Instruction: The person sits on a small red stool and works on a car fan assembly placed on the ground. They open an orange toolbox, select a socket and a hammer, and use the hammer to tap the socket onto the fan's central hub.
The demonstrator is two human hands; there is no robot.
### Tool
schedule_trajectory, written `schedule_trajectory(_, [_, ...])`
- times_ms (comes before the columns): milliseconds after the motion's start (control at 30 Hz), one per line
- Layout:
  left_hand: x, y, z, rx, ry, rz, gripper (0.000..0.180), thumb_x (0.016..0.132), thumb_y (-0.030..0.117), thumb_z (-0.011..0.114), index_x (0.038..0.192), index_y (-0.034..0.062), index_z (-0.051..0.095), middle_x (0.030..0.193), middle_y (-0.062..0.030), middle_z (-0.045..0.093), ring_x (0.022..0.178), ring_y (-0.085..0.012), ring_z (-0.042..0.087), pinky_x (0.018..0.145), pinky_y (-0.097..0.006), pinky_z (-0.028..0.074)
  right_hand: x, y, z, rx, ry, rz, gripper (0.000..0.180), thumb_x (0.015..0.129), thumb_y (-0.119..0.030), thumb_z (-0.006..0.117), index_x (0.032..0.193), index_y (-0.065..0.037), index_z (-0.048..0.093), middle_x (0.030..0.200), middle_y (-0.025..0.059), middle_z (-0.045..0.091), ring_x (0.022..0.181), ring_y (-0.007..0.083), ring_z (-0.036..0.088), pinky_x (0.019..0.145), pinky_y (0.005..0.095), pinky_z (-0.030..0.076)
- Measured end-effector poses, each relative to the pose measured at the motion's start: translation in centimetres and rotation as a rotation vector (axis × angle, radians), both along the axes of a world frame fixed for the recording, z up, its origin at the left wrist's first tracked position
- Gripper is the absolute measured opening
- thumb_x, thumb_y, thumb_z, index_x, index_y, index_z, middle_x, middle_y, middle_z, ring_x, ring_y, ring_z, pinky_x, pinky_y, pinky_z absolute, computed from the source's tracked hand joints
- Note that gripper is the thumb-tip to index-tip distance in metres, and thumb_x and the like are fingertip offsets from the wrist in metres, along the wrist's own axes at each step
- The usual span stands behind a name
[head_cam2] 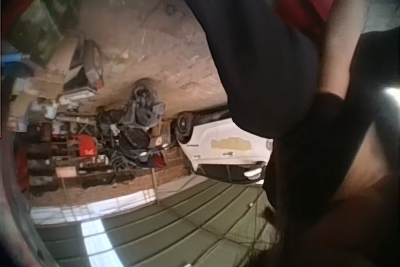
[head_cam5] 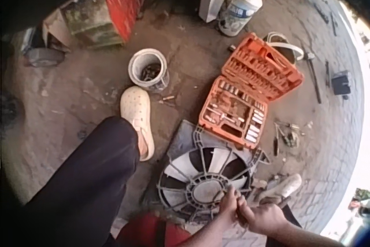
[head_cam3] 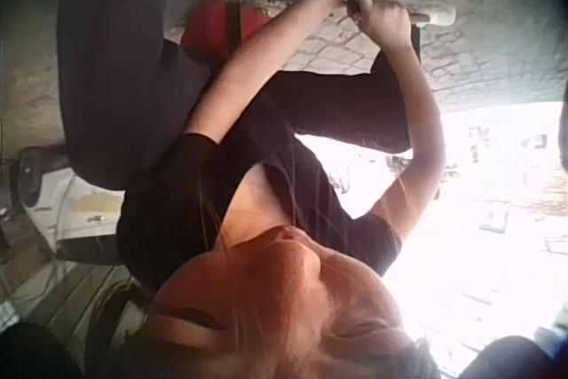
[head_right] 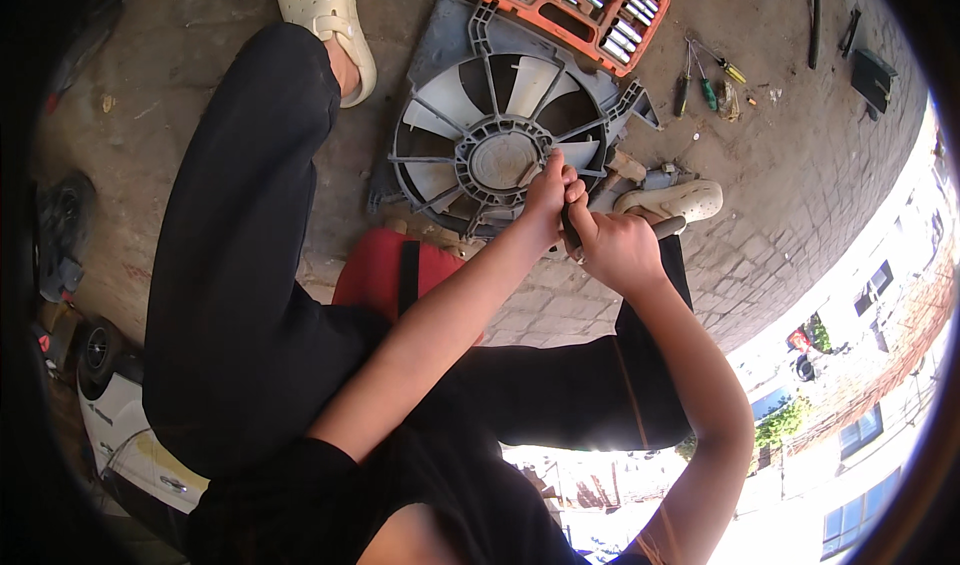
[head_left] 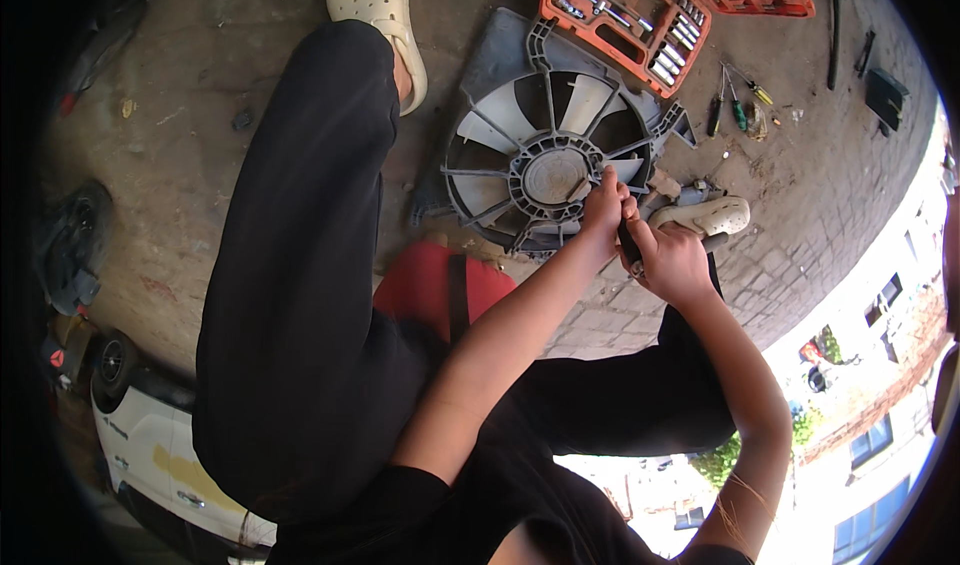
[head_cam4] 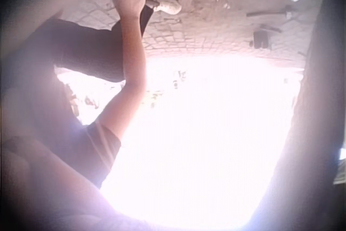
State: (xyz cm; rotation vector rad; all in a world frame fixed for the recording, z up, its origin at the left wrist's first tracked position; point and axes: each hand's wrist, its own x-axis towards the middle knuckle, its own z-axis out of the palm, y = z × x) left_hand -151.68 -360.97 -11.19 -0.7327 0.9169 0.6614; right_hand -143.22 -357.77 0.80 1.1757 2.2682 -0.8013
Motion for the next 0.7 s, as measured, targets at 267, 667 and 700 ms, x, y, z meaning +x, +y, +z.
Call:
schedule_trajectory(267, [0.9,-0.2,-0.2,0.087,-0.049,0.18,0.054,0.1,0.056,0.032,0.065,0.0153,0.034,0.048,-0.0011,0.032,0.039,-0.0185,0.037,0.041,-0.031,0.036,1.0,1.4,1.5,0.068,0.065,0.253,0.046,0.074,-0.047,0.07,0.091,-0.006,0.059,0.074,0.0044,0.055,0.074,0.022,0.057,0.068,0.0338,0.044])
schedule_trajectory(667, [1.2,0.6,0.3,0.028,-0.232,0.523,0.054,0.099,0.058,0.033,0.063,0.0178,0.032,0.044,0.004,0.027,0.043,-0.0131,0.029,0.047,-0.028,0.029,-2.2,0.7,0.7,0.232,-0.126,0.09,0.027,0.08,-0.03,0.064,0.083,-0.004,0.057,0.066,0.0054,0.055,0.068,0.0217,0.053,0.071,0.0338,0.041])
schedule_trajectory(700, [1.1,0.5,0.1,0.022,-0.249,0.538,0.055,0.099,0.059,0.034,0.061,0.0182,0.031,0.044,0.0042,0.026,0.042,-0.0129,0.025,0.046,-0.028,0.027,-2.2,0.4,0.5,0.233,-0.134,0.105,0.027,0.08,-0.029,0.064,0.084,-0.003,0.057,0.065,0.0057,0.056,0.066,0.0216,0.054,0.069,0.0335,0.041])
